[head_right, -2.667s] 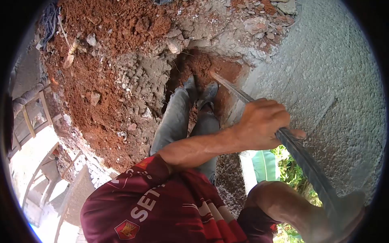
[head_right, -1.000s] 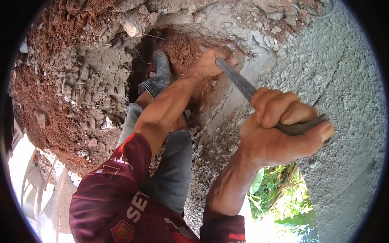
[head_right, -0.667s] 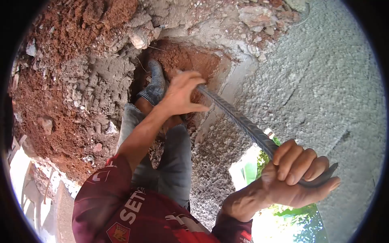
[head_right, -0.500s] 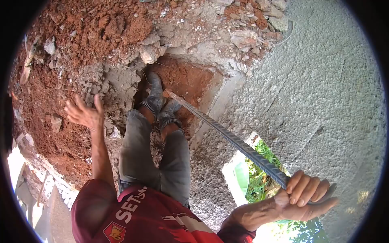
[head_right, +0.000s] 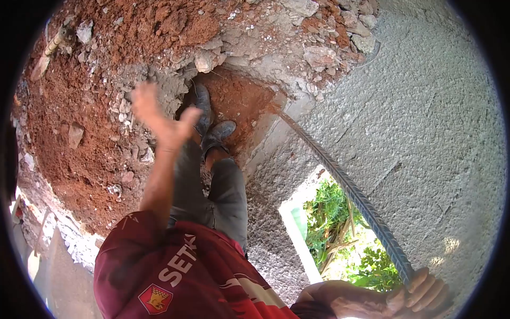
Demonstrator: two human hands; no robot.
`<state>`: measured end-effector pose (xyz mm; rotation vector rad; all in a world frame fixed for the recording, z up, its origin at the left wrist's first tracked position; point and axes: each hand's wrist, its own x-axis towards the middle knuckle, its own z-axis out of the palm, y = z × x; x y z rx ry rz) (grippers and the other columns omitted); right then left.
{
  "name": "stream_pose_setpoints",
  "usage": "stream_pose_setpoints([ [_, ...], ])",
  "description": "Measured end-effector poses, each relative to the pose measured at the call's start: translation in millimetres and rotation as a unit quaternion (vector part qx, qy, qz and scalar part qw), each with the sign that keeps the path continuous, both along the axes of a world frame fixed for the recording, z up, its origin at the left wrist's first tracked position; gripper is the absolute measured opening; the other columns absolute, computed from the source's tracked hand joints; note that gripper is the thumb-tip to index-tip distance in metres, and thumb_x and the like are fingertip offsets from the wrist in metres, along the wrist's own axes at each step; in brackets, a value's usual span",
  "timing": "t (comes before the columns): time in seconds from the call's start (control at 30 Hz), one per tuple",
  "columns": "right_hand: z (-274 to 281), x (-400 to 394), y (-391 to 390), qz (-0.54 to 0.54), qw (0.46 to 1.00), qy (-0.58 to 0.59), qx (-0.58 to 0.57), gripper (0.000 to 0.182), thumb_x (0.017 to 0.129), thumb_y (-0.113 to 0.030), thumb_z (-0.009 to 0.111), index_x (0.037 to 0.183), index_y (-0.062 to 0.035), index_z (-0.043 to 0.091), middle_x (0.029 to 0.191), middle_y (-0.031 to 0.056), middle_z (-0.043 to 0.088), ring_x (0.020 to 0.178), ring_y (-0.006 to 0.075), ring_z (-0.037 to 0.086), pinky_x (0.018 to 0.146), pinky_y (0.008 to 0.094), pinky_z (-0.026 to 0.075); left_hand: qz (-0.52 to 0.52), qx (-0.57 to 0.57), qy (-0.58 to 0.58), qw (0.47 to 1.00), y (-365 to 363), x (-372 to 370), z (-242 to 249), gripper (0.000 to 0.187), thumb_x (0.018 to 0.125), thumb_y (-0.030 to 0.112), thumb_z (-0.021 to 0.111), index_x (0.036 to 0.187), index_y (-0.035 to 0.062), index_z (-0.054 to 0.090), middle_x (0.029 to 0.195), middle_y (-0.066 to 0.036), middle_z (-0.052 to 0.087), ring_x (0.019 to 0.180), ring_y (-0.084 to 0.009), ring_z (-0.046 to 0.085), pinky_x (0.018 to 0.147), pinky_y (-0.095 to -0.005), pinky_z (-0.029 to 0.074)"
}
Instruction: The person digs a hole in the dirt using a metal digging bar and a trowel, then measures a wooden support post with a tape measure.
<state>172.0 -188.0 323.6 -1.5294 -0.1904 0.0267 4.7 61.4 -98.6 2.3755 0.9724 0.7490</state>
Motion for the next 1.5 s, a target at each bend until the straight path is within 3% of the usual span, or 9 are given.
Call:
stream_pose_setpoints([
  [0.07,11,-2,6,-0.052,0.997,-0.023,-0.045,0.046,0.096,-0.045,0.040,0.059,-0.0194,0.033,0.045,-0.0046,0.027,0.037,0.0098,0.022,0.043,0.0291,0.024,-0.276,-0.334,-0.089,0.897,-96,68,59,0.111,0.053,0.061,0.081,0.137,0.0029,0.038,0.144,-0.017,0.033,0.136,-0.0341,0.025,0.113,-0.0497,0.011],
  [0.2,-26,4,14,0.008,0.999,-0.031,0.041,0.046,0.097,-0.042,0.039,0.057,-0.0192,0.031,0.043,-0.0056,0.026,0.036,0.0097,0.019,0.041,0.0292,0.024,-0.482,-0.394,-0.239,0.745,-234,144,90,0.097,0.059,0.070,0.072,0.129,0.0075,0.047,0.128,-0.014,0.048,0.125,-0.0235,0.040,0.107,-0.0531,0.026],
  [0.4,-383,25,0,-0.094,0.995,0.033,0.002,0.056,0.096,-0.055,0.034,0.059,-0.0131,0.033,0.043,-0.0005,0.032,0.038,0.0108,0.027,0.042,0.0274,0.028,-0.319,-0.304,-0.196,0.876,-215,178,-96,0.060,0.060,0.051,0.080,0.098,0.0095,0.060,0.093,-0.009,0.060,0.094,-0.0263,0.056,0.084,-0.0413,0.041],
  [0.6,-375,35,38,-0.105,0.992,0.063,-0.026,0.056,0.097,-0.054,0.034,0.060,-0.0120,0.037,0.042,0.0022,0.031,0.038,0.0130,0.027,0.042,0.0292,0.028,-0.378,-0.484,-0.015,0.789,-207,173,-207,0.043,0.067,0.043,0.079,0.064,0.0076,0.055,0.065,-0.008,0.055,0.060,-0.0238,0.055,0.061,-0.0360,0.045],
  [0.77,-351,12,19,-0.066,0.996,0.063,-0.007,0.058,0.099,-0.049,0.030,0.052,-0.0143,0.030,0.040,-0.0010,0.027,0.035,0.0114,0.025,0.037,0.0288,0.024,-0.328,-0.501,0.117,0.793,-206,166,-165,0.055,0.072,0.043,0.076,0.048,0.0051,0.045,0.050,-0.010,0.046,0.051,-0.0226,0.052,0.058,-0.0365,0.046],
  [1.1,-105,45,-19,0.020,0.997,-0.028,0.076,0.047,0.096,-0.047,0.037,0.061,-0.0175,0.036,0.045,-0.0050,0.030,0.037,0.0093,0.023,0.040,0.0282,0.025,-0.290,-0.365,-0.218,0.857,-242,157,67,0.052,0.082,0.044,0.067,0.044,0.0177,0.043,0.037,0.002,0.038,0.031,-0.0132,0.035,0.035,-0.0322,0.032],
  [1.23,-194,69,-30,0.053,0.998,-0.021,0.009,0.050,0.096,-0.048,0.034,0.056,-0.0179,0.030,0.044,-0.0046,0.028,0.037,0.0094,0.024,0.039,0.0274,0.024,-0.271,-0.345,-0.216,0.872,-246,186,-7,0.047,0.082,0.038,0.069,0.046,0.0158,0.048,0.040,0.000,0.046,0.035,-0.0129,0.043,0.038,-0.0309,0.035],
  [1.33,-352,47,-33,0.013,0.999,0.021,-0.024,0.054,0.096,-0.051,0.031,0.054,-0.0174,0.027,0.043,-0.0033,0.028,0.036,0.0099,0.025,0.038,0.0273,0.023,-0.357,-0.429,0.045,0.828,-229,176,-234,0.027,0.082,0.034,0.069,0.066,0.0122,0.067,0.065,-0.009,0.063,0.058,-0.0226,0.062,0.064,-0.0372,0.053],
  [1.5,-390,22,-16,-0.026,0.995,0.086,0.051,0.060,0.097,-0.056,0.021,0.053,-0.0151,0.029,0.039,0.0003,0.030,0.033,0.0111,0.027,0.036,0.0282,0.023,-0.258,-0.412,0.145,0.862,-210,153,-188,0.049,0.076,0.048,0.070,0.057,0.0037,0.058,0.062,-0.016,0.058,0.064,-0.0295,0.060,0.077,-0.0411,0.048],
])
